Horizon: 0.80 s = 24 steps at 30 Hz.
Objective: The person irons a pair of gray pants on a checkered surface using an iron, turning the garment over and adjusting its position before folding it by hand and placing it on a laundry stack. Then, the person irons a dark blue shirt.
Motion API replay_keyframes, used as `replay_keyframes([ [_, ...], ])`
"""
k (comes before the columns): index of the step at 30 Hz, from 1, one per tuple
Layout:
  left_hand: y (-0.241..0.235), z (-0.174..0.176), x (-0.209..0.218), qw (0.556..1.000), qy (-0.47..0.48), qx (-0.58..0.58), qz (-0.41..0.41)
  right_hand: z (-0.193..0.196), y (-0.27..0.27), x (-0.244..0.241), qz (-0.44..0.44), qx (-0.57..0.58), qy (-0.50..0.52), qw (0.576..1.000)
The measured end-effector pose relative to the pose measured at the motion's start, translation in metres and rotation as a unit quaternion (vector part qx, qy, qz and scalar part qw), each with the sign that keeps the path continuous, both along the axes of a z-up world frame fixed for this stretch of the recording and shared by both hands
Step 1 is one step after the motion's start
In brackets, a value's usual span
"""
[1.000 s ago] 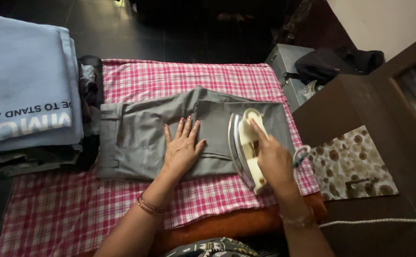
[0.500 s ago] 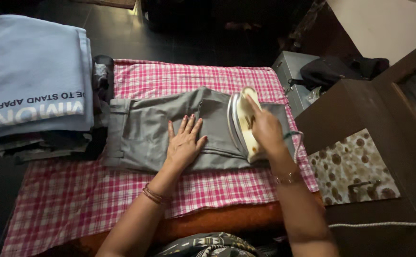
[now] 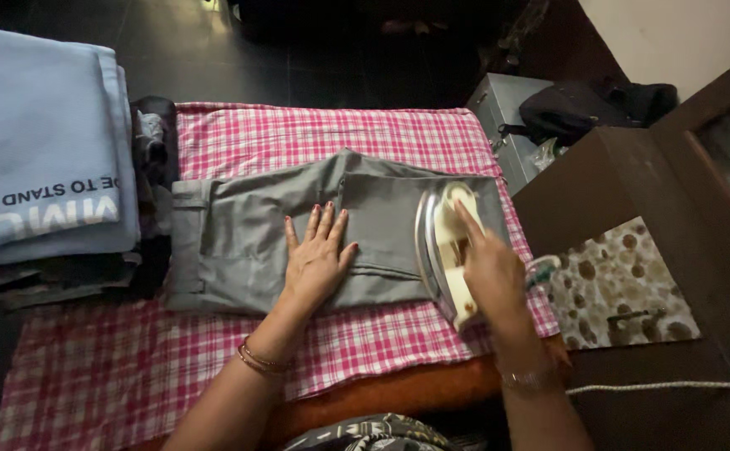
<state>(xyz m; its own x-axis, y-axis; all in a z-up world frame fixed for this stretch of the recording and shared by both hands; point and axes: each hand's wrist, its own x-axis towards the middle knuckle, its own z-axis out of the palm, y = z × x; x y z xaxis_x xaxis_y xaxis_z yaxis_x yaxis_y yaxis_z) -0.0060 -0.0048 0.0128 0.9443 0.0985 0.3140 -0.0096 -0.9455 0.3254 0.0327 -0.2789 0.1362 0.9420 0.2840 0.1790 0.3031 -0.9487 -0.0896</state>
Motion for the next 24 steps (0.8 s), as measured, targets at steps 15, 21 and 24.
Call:
replay_keyframes([
  [15,0.002,-0.002,-0.001,1.000,-0.005,0.004,-0.003,-0.021,-0.008,0.053,0.069,0.028,-0.039,0.996],
  [21,0.002,0.002,0.000,1.000,0.009,-0.004,-0.014,0.014,-0.032,-0.030,-0.074,-0.101,0.079,0.989],
  [24,0.002,0.002,-0.001,1.000,0.019,0.001,-0.008,0.016,-0.024,-0.025,-0.090,-0.055,0.066,0.992],
])
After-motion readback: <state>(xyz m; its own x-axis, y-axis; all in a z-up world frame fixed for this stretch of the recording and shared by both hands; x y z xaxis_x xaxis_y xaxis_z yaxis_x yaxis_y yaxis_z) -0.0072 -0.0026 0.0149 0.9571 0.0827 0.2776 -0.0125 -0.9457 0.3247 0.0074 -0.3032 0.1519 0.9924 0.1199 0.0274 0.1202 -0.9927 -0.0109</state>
